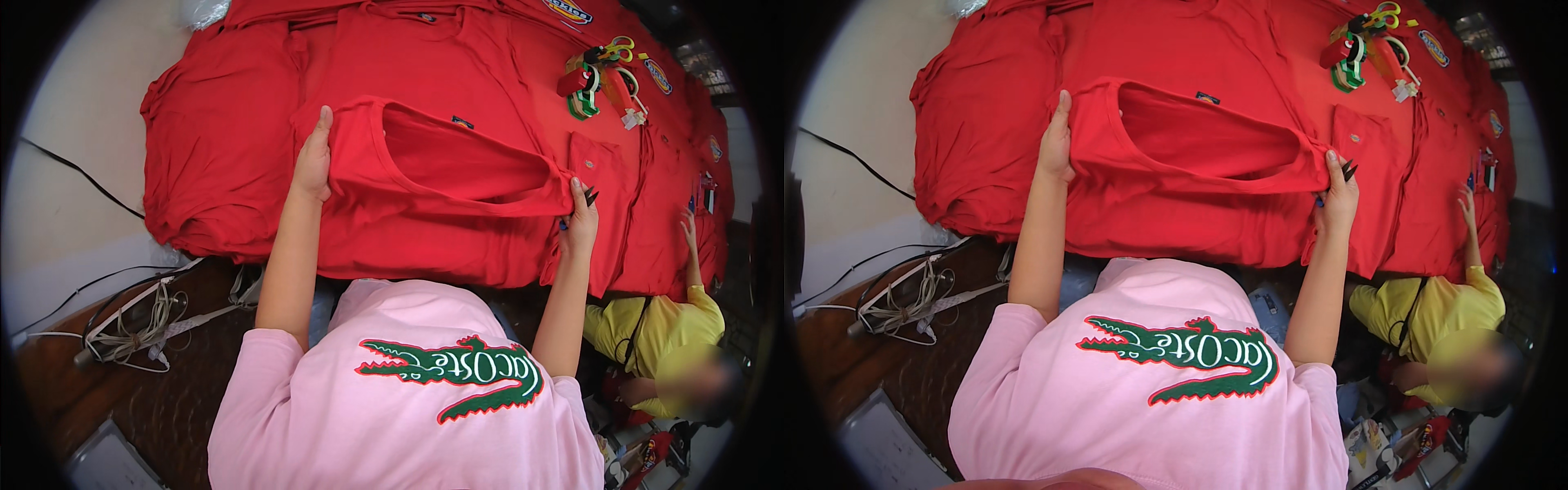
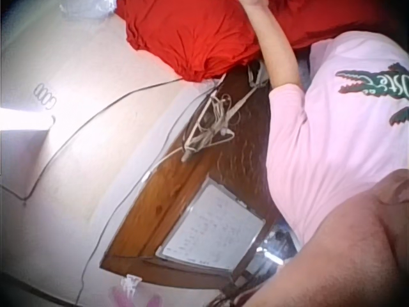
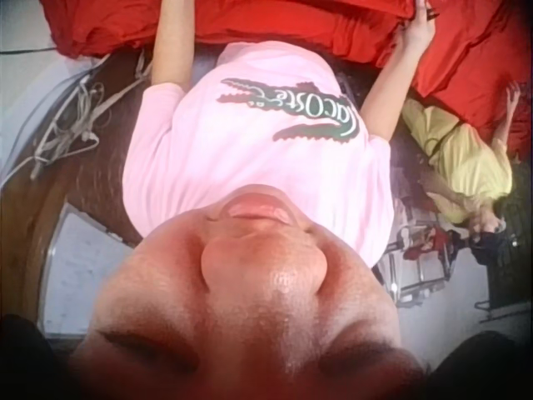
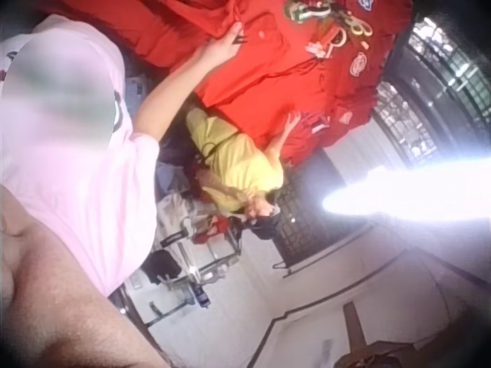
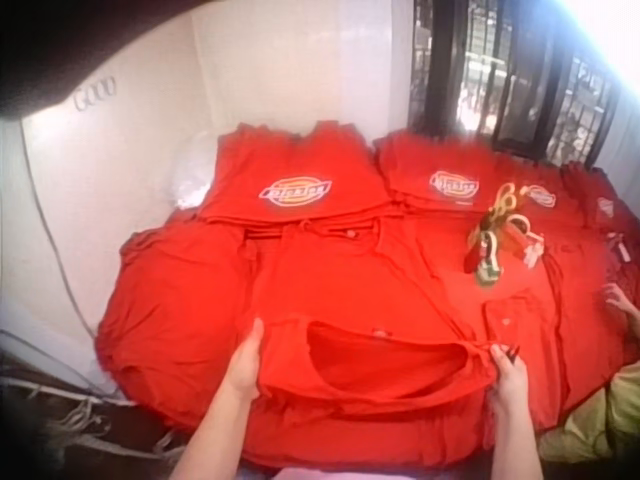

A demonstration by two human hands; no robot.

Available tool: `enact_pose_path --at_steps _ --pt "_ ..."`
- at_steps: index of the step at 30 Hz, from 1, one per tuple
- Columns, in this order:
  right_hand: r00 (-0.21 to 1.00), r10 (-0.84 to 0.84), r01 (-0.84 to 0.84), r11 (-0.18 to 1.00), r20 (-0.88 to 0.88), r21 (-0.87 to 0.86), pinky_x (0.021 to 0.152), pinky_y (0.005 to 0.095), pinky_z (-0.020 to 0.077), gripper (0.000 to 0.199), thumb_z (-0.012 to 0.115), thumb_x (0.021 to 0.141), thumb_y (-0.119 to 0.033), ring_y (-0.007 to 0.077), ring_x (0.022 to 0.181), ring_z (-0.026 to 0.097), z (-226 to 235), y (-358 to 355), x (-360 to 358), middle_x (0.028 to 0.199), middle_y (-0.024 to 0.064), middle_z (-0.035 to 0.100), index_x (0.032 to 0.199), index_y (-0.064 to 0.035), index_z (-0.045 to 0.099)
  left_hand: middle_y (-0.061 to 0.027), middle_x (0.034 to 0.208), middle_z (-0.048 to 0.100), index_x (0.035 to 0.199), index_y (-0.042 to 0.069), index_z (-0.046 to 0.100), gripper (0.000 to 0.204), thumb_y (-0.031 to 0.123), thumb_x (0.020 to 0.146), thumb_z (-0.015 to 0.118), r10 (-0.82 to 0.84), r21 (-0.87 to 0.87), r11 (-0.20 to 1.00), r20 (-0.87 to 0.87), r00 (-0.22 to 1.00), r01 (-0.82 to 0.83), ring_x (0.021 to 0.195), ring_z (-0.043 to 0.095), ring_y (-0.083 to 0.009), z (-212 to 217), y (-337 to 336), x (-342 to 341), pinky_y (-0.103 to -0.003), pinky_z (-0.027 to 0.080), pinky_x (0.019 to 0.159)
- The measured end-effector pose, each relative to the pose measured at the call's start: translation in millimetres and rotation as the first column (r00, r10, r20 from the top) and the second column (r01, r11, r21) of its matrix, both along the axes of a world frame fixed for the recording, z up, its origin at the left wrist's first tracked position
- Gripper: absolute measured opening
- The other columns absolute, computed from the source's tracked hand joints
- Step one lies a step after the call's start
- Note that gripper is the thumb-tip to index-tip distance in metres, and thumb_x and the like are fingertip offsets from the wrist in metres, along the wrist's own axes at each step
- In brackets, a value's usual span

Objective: The person picks up red t-shirts from a stack, spreads them out on a table, and marks sections of the collar and tags with a blue pen.

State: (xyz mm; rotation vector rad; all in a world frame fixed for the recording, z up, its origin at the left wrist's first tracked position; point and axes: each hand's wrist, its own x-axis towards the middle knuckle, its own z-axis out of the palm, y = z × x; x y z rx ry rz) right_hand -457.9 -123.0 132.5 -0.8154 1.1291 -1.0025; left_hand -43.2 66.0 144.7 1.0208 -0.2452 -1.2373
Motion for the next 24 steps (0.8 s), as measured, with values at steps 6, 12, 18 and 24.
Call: enact_pose_path --at_steps 6,12,18,24 --pt "0.649 -0.163 -0.333 0.818 -0.743 -0.47 0.094 0.0315 0.0509 0.037 0.074 0.093 -0.01 0.0185 0.101 0.066 -20.3 13.1 -0.3 0.109 0.0105 0.069 0.127 0.003 0.066 -0.013 0.131 0.068 0.132 -0.003 0.061 0.052 0.042 0.108 0.052 -0.059 -0.024 0.998 -0.067 0.996 0.058 0.116 0.067 -0.022 -1.2 3.5 -41.2 -0.037 0.054 0.103" --pt "0.879 0.331 -0.448 0.819 -0.344 -0.357 0.093 0.0241 0.048 0.041 0.071 0.096 -0.004 0.0094 0.102 0.061 29.6 88.2 84.5 0.114 0.0023 0.069 0.136 -0.0024 0.062 -0.0115 0.125 0.07 0.128 -0.001 0.064 0.04 0.032 0.106 0.057 -0.1 -0.065 0.994 -0.235 0.967 0.087 0.113 0.069 -0.0185 3.7 10.1 -96.0 -0.034 0.056 0.099" --pt "0.86 0.476 -0.499 0.86 -0.183 -0.105 0.054 0.0186 0.0295 0.021 0.069 0.101 -0.016 -0.0002 0.063 0.039 46.7 110.0 113.9 0.076 -0.0087 0.05 0.118 -0.004 0.065 -0.0126 0.123 0.071 0.127 0.001 0.063 0.036 0.029 0.107 0.057 -0.161 -0.089 0.986 -0.322 0.933 0.139 0.11 0.07 -0.0196 1.7 13.5 -116.2 -0.034 0.057 0.097" --pt "0.85 0.519 -0.523 0.852 0.086 0.03 0.052 0.0203 0.0306 0.018 0.067 0.102 -0.018 0.001 0.061 0.038 48.7 108.8 115.3 0.074 -0.0064 0.051 0.109 -0.0018 0.068 -0.0105 0.119 0.073 0.126 0.0 0.065 0.037 0.03 0.107 0.055 -0.175 -0.099 0.984 -0.406 0.897 0.147 0.106 0.071 -0.0161 -2.7 16.9 -119.8 -0.03 0.056 0.095"
